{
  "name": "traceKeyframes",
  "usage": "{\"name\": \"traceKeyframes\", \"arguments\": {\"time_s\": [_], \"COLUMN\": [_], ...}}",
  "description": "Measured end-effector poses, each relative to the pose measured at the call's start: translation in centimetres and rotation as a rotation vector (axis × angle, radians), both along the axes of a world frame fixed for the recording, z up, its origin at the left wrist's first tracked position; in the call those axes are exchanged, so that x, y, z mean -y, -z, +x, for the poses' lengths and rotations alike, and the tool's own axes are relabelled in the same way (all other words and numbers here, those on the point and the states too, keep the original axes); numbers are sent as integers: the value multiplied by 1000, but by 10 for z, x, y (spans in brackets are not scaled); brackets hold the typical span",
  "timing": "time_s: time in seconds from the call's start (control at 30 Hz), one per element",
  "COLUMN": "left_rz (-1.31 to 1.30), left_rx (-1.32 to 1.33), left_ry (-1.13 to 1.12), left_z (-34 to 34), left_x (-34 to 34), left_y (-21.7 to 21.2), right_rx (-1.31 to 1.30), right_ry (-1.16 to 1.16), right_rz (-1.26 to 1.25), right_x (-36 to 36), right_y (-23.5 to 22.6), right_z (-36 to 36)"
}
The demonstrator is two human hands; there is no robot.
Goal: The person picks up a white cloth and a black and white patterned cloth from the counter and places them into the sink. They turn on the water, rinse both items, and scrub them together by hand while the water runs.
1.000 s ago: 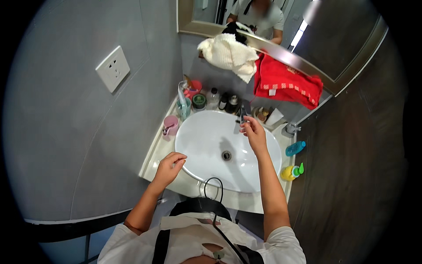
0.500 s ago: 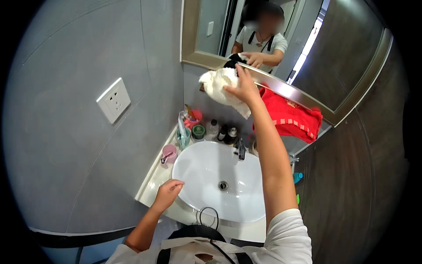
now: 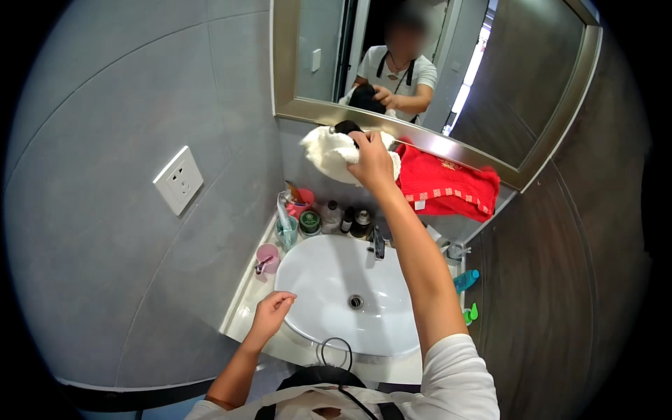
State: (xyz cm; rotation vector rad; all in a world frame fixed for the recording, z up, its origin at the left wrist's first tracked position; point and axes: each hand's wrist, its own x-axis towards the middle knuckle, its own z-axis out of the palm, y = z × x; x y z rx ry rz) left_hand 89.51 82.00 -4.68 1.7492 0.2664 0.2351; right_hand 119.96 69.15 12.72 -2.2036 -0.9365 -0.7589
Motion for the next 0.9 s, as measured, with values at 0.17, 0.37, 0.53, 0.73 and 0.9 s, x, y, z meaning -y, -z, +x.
{"name": "traceKeyframes", "arguments": {"time_s": [0.17,0.37,0.53,0.73,0.9], "left_rz": [-263,-1237,-1528,-1249,-659], "left_rx": [-104,-170,-213,-230,-83], "left_ry": [105,360,394,462,267], "left_z": [34,81,94,93,86], "left_x": [-1,44,82,117,119], "left_y": [28,26,33,43,34], "right_rx": [-29,13,-179,-139,-31], "right_ry": [-12,-6,-29,75,88], "right_rz": [57,101,-56,-36,130], "right_x": [35,98,151,193,206], "right_y": [0,48,107,114,85], "right_z": [-77,-127,-167,-184,-174]}}
